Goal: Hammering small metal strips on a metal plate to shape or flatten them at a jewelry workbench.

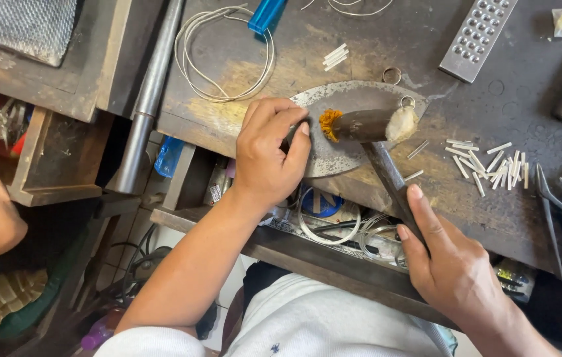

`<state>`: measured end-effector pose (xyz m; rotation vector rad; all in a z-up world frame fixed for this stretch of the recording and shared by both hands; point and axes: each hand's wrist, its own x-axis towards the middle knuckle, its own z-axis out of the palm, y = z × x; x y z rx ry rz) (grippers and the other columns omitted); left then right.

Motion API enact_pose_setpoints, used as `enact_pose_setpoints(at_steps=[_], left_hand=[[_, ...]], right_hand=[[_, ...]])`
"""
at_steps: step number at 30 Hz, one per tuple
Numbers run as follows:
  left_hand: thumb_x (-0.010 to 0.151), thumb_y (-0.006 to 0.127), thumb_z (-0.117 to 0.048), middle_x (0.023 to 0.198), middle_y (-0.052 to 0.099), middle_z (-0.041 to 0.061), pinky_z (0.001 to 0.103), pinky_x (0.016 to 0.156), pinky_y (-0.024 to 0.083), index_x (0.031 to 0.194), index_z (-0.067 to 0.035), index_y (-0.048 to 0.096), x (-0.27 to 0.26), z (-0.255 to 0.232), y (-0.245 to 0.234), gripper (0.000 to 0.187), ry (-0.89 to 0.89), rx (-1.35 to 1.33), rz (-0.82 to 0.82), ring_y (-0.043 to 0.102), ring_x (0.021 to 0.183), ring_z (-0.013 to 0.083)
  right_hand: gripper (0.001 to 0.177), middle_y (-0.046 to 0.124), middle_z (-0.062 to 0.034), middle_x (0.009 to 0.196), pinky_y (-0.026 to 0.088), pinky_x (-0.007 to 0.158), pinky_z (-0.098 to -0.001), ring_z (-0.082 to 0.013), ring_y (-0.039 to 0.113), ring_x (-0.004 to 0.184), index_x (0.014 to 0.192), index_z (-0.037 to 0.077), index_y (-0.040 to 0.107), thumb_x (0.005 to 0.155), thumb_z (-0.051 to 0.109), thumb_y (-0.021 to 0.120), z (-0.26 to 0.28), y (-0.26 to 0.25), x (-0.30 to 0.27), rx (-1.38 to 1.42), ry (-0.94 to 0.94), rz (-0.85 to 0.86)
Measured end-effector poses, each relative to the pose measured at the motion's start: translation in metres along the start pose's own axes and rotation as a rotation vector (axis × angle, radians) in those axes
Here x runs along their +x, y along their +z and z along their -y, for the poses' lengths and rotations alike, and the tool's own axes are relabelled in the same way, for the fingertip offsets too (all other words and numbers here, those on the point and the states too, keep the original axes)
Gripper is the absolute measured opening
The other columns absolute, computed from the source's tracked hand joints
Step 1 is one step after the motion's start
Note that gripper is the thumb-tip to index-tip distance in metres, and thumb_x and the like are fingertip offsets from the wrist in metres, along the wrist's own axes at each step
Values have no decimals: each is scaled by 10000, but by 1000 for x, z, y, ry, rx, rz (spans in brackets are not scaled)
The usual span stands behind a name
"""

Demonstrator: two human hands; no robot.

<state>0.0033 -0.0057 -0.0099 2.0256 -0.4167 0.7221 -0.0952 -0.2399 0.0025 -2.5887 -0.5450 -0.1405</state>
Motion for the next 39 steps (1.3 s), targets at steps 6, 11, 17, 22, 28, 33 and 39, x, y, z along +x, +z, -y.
enact_pose_setpoints(at_steps=[6,11,17,22,28,33,39], left_hand=[[781,563,-228,893,555,102,461,850,394,919,-95,550,-3,4,3,192,143,122,237,502,863,255],[802,608,-282,972,552,117,599,929,275,891,-82,606,-2,-5,-6,220,228,173,376,485,967,299],[770,701,-155,832,514,60,472,894,330,748,-74,570,-1,-9,-4,155,362,52,409,477,850,242],[790,635,43,744,539,89,337,667,378,679,-5,570,0,-16,-1,137,447,-30,380,471,714,234],[799,625,18,709,572,104,267,561,482,769,14,574,-7,-23,-1,60,308,-347,386,543,600,196],[783,648,46,786,569,108,281,600,482,837,-11,558,-13,-24,3,119,268,-520,448,569,667,218],[803,622,19,790,574,94,274,604,480,832,-15,571,-15,-27,2,68,183,-533,519,573,677,206]], right_hand=[[586,562,17,519,445,532,-222,-73,534,450,1337,-54,367,812,96,580,-15,5,-8,122,224,-147],[606,556,31,522,429,481,-180,-37,514,428,1377,0,289,824,77,523,-12,3,2,263,295,-90],[609,557,63,525,431,474,-194,-32,523,443,1377,44,287,819,112,522,-16,3,1,242,260,-68],[632,589,-16,587,470,434,-215,-61,525,417,1385,73,239,813,79,508,-14,-1,6,382,296,-76],[742,535,-162,656,437,313,-256,-173,469,356,1407,111,156,758,-30,488,3,-6,21,798,470,-73],[852,607,-106,673,468,272,-288,-164,463,352,1414,116,158,691,-13,590,33,-27,56,758,685,86],[807,573,-83,667,436,276,-218,-105,423,315,1384,137,176,699,-35,565,25,-5,53,963,487,8]])
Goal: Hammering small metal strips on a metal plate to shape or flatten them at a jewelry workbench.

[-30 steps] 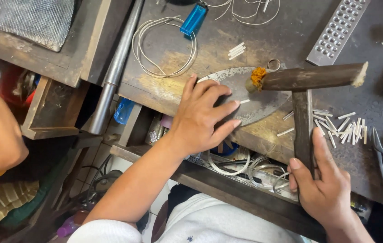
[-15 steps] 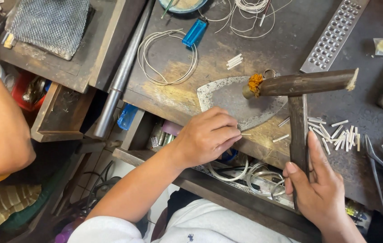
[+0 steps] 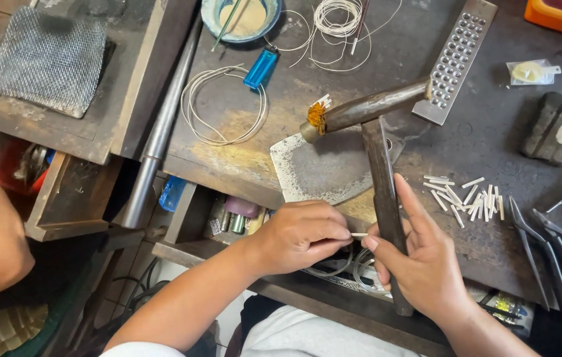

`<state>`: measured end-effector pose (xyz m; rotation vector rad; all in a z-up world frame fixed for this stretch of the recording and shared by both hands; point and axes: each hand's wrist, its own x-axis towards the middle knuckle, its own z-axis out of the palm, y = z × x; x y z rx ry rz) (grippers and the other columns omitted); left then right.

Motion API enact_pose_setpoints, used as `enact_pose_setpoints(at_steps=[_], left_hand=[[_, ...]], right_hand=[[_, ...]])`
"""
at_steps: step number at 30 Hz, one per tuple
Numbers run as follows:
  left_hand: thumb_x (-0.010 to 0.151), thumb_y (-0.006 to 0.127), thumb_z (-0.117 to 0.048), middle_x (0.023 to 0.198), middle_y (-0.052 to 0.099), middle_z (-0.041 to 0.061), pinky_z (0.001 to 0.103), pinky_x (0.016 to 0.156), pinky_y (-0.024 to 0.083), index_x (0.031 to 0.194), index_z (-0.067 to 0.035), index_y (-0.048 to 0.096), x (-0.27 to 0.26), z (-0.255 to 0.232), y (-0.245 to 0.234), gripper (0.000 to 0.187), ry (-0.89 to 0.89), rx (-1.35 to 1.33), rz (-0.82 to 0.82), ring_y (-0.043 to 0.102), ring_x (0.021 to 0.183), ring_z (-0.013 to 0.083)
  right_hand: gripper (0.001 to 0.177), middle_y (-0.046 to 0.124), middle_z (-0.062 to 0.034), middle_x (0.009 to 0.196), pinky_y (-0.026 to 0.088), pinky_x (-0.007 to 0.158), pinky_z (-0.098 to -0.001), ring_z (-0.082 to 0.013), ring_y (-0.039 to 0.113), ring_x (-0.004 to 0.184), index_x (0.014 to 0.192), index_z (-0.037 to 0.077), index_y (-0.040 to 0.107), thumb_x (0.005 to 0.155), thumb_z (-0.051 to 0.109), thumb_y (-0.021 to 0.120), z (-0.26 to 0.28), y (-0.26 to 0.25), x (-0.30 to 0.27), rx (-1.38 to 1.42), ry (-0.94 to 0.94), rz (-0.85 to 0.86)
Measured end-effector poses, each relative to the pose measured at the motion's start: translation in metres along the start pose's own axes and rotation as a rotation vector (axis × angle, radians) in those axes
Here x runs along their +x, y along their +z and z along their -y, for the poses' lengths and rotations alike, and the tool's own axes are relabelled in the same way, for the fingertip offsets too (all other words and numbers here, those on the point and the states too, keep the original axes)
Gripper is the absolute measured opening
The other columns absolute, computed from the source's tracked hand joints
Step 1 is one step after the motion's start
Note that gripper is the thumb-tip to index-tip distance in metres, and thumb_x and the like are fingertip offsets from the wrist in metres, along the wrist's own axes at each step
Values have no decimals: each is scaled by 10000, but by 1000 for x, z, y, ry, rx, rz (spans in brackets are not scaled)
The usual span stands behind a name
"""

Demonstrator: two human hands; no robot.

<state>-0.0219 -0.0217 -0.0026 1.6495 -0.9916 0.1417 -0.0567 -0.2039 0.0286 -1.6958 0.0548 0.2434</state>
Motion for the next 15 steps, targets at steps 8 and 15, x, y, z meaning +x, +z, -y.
enact_pose_setpoints(at_steps=[8,15], left_hand=[[777,646,-19,756,602,64,238,653,498,796,-46,595,3,-7,6,60,-236,-161,-21,610,694,169],[780,614,-159,725,605,-11,192,550,433,825,-92,626,7,-13,0,82,-689,-253,95,519,610,57]], right_hand=[[814,600,-65,709,453,322,-219,-117,449,348,1384,155,199,691,-18,590,-1,-3,-2,-83,72,-64],[798,601,-31,717,456,335,-191,-84,457,363,1375,177,179,710,-11,577,-5,-8,-5,-117,8,-16]])
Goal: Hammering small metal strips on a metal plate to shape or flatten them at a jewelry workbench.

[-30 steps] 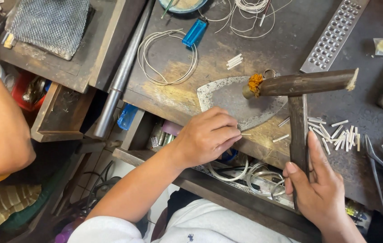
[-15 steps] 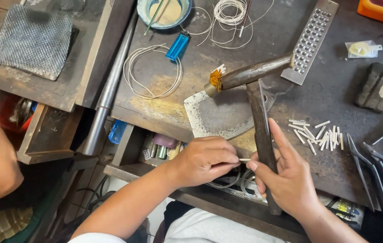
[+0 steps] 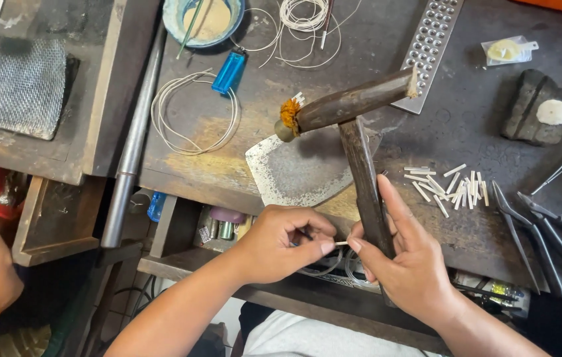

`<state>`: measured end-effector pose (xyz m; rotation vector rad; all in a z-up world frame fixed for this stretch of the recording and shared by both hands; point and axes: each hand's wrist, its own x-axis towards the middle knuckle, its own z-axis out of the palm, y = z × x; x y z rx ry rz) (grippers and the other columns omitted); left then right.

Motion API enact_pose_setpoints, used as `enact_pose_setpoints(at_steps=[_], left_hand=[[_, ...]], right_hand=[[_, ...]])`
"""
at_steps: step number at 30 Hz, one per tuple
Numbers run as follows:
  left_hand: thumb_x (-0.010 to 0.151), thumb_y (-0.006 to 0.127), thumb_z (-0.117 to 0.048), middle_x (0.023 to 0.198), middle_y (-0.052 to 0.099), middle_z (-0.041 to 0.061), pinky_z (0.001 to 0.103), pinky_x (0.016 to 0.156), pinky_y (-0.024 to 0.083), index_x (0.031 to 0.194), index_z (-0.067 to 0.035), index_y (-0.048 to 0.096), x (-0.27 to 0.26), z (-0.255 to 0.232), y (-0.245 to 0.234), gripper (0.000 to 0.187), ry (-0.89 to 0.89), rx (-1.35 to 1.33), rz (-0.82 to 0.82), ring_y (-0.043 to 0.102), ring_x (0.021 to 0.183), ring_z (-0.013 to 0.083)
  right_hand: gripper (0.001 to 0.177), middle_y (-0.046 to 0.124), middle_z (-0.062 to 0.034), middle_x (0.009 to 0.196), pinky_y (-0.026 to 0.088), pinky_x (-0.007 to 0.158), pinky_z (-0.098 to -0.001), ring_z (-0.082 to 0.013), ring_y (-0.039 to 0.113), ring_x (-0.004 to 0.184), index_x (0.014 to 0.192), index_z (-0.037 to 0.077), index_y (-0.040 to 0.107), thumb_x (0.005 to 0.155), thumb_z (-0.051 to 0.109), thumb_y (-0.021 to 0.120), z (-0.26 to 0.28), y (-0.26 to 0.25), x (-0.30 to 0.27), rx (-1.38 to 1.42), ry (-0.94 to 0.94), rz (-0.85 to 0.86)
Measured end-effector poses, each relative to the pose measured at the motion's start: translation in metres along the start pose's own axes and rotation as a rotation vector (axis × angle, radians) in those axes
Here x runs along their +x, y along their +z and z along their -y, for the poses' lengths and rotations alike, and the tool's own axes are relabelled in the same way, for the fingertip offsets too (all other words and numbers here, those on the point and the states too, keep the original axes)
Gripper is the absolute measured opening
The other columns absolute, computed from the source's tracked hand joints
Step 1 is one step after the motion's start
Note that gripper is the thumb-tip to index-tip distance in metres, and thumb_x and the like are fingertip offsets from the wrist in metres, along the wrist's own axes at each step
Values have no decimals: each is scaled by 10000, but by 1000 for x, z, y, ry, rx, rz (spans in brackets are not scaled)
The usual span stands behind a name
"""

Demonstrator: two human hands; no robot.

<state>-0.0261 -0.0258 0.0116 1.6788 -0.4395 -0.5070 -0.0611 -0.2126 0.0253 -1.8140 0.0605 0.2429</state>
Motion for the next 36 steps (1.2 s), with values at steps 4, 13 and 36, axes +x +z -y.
enact_pose_setpoints(at_steps=[4,13,36], left_hand=[[751,615,-83,597,590,-31,195,464,372,664,-104,618,3,-1,0,89,-85,-37,57,466,507,36],[717,615,-1,545,444,-50,218,498,326,648,-97,587,7,-10,-4,122,-49,-85,64,384,527,59],[751,580,-98,637,455,-20,312,318,296,604,-118,562,30,17,-21,149,265,797,-512,427,643,184]], right_hand=[[785,605,-13,712,454,350,-193,-83,449,375,1371,177,190,715,4,584,-8,0,-2,13,-20,5],[766,610,-26,766,416,385,-224,-90,440,454,1373,143,184,736,17,591,-19,-5,-4,43,-60,2],[509,650,-138,940,430,492,-275,-133,541,567,1284,-46,461,826,87,638,-34,-41,-25,-903,-527,-130]])
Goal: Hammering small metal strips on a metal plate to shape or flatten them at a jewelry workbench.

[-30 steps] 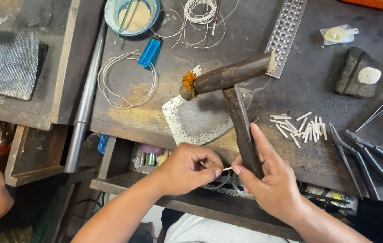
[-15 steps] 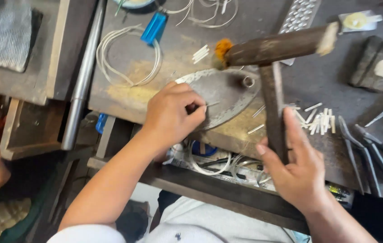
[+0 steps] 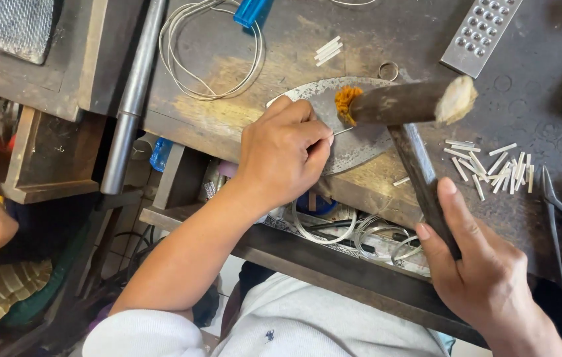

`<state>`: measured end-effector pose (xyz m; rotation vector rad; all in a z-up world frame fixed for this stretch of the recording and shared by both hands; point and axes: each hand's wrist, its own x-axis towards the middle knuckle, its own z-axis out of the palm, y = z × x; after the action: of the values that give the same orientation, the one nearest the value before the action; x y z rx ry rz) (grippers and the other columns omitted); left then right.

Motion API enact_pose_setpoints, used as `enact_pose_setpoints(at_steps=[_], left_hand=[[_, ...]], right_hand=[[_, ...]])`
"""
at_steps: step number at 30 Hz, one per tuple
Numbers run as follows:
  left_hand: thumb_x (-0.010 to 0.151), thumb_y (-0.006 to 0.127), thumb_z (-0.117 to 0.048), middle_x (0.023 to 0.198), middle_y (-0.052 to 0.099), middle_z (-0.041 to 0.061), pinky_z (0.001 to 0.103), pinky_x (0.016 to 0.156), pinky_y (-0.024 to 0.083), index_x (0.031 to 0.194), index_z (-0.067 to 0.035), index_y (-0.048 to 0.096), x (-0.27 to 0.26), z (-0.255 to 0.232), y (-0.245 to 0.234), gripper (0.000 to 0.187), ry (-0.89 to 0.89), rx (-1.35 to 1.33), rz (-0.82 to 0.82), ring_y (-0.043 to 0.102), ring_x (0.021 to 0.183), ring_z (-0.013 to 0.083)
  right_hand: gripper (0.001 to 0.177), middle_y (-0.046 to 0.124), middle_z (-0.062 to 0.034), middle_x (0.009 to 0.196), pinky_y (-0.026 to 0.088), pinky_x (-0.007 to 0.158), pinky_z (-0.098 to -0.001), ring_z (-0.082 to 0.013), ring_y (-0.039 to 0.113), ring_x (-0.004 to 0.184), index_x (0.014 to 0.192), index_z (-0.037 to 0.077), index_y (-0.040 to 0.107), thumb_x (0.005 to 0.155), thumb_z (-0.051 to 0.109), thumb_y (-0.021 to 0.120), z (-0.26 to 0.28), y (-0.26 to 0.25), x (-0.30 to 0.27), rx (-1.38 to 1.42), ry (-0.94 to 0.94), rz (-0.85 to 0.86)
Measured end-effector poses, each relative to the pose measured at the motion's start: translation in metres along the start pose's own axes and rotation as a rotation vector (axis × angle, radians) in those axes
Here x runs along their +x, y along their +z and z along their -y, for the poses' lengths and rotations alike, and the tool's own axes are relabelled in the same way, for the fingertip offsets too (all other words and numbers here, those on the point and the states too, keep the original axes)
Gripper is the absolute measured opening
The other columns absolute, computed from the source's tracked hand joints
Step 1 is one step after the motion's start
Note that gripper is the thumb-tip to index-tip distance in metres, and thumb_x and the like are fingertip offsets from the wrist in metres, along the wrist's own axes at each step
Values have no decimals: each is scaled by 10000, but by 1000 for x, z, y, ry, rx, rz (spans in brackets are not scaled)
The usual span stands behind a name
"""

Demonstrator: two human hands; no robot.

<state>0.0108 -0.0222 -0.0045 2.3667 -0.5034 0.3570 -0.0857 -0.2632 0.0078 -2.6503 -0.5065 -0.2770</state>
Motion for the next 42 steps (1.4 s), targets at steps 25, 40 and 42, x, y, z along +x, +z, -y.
enact_pose_setpoints(at_steps=[25,40,42], left_hand=[[746,543,-103,622,465,-19,314,327,300,604,-86,557,2,2,0,143,7,1,42,440,600,181],[684,558,-133,619,561,-58,287,433,382,634,-161,609,-2,-8,-3,77,-35,-86,-47,517,595,136],[709,542,-63,544,563,-55,201,464,391,611,-126,588,-3,-20,-14,125,-172,-503,158,482,495,41]], right_hand=[[500,546,-85,685,418,469,-307,-174,455,459,1286,-7,446,832,133,598,5,1,-2,-29,-11,87],[549,640,-233,1015,464,560,-285,-183,587,636,1259,-107,486,788,89,691,15,8,6,21,12,-153],[584,651,-52,805,474,639,-250,-102,582,631,1265,-144,435,791,58,710,32,6,20,105,-12,-197]])
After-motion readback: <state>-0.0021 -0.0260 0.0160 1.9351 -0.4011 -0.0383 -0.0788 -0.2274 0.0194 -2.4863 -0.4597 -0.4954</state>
